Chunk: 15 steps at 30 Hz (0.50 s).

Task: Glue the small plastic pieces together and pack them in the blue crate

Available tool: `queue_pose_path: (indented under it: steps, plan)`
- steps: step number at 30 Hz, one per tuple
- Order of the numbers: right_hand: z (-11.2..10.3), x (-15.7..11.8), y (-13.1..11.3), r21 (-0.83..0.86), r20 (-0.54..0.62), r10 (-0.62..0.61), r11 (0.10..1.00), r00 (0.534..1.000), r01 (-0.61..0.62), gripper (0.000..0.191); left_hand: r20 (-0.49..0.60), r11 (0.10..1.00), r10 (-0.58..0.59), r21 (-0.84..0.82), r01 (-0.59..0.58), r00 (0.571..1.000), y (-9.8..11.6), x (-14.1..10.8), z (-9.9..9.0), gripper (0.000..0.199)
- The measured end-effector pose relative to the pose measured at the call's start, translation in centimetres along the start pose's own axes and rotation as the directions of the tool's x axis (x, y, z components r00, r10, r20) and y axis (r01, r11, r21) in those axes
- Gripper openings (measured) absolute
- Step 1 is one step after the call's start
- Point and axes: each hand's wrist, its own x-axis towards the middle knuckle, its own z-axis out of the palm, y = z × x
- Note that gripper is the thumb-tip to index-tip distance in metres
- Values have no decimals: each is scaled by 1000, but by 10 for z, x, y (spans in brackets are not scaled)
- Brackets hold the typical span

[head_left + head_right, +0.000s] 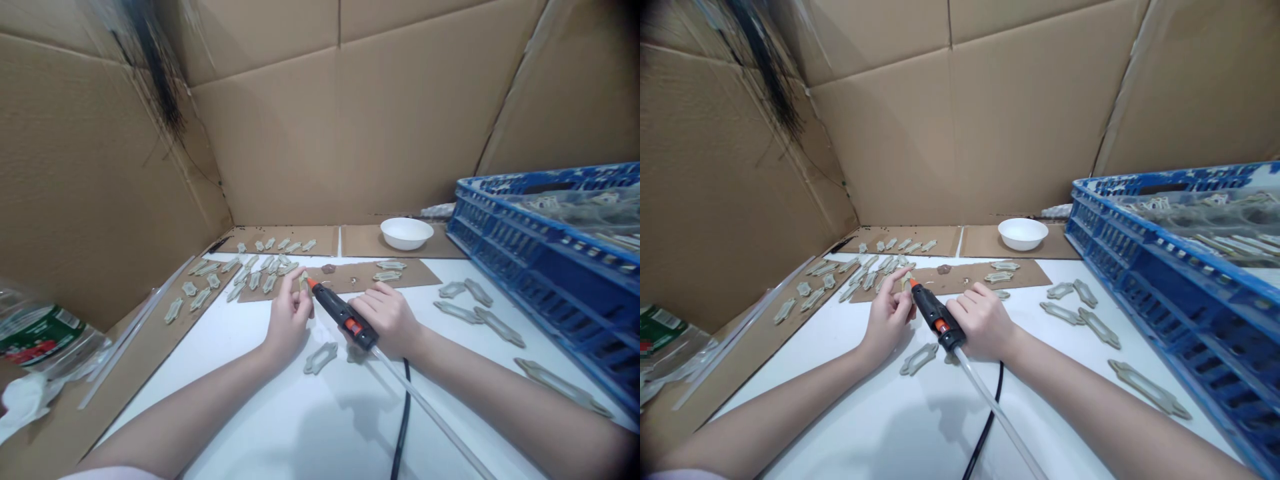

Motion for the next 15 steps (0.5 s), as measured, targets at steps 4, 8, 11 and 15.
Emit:
queue_pose_path:
  steps: [4,8,11,15]
  plan:
    - [1,0,0,33,13,20,999,1000,-20,18,2,999,6,32,-6,1000,1,0,-1,40]
    - [4,1,1,94,35,134,986,990,-137,20,11,997,17,73,-18,1000,4,-1,-1,40]
    - [5,3,0,142,87,251,955,964,-261,21,26,996,36,86,-38,999,6,-3,0,40]
    - [-1,11,-2,203,204,537,794,818,-573,29,-52,1000,28,13,-28,998,5,-1,-1,42]
